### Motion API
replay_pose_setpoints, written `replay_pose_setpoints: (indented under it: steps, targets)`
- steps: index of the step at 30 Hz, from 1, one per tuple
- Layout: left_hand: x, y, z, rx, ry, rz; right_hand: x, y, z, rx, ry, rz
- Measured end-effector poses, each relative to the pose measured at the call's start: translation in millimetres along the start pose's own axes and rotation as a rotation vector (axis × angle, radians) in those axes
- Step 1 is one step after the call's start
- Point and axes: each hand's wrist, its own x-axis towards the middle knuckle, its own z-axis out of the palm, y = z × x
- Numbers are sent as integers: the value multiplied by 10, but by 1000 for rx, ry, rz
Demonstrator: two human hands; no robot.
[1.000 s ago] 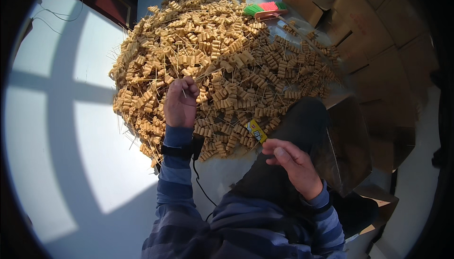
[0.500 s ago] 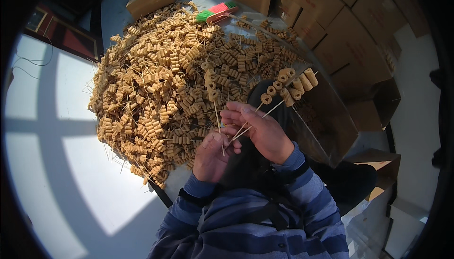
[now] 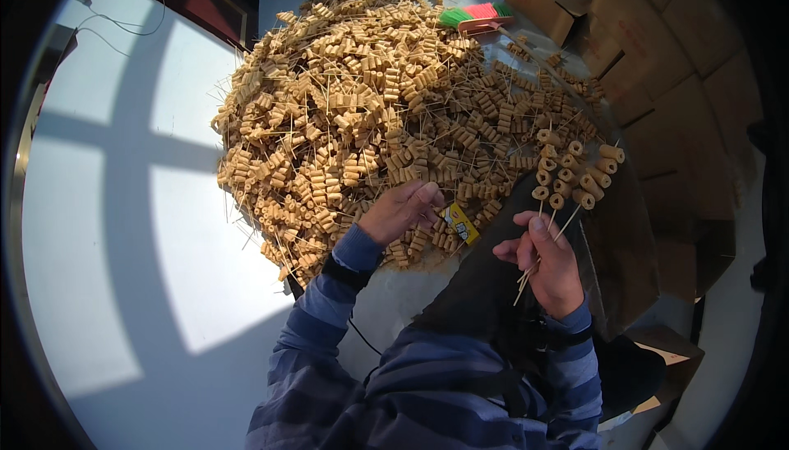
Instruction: The person threads cylindrical snack pieces onto wooden skewers and places the completed skewers into a cardboard box. The person repeatedly picks up loose snacks from a large pile, aligns them on skewers, and deposits the finished bundles into the box.
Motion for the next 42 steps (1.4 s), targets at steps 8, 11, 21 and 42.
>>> replay_pose_setpoints:
  steps: [8, 11, 21, 42]
  targets:
    - [1142, 194, -1429, 1889, 400, 20, 188, 48, -74, -43, -14, 103]
    - [1682, 119, -1554, 2002, 376, -157, 243, 50, -75, -1, 14, 133]
    - [2220, -605, -1578, 2277, 113, 309, 238, 47, -268, 43, -38, 175]
    - [1677, -575, -3101, 1875, 190, -106, 200, 60, -335, 40, -77, 143]
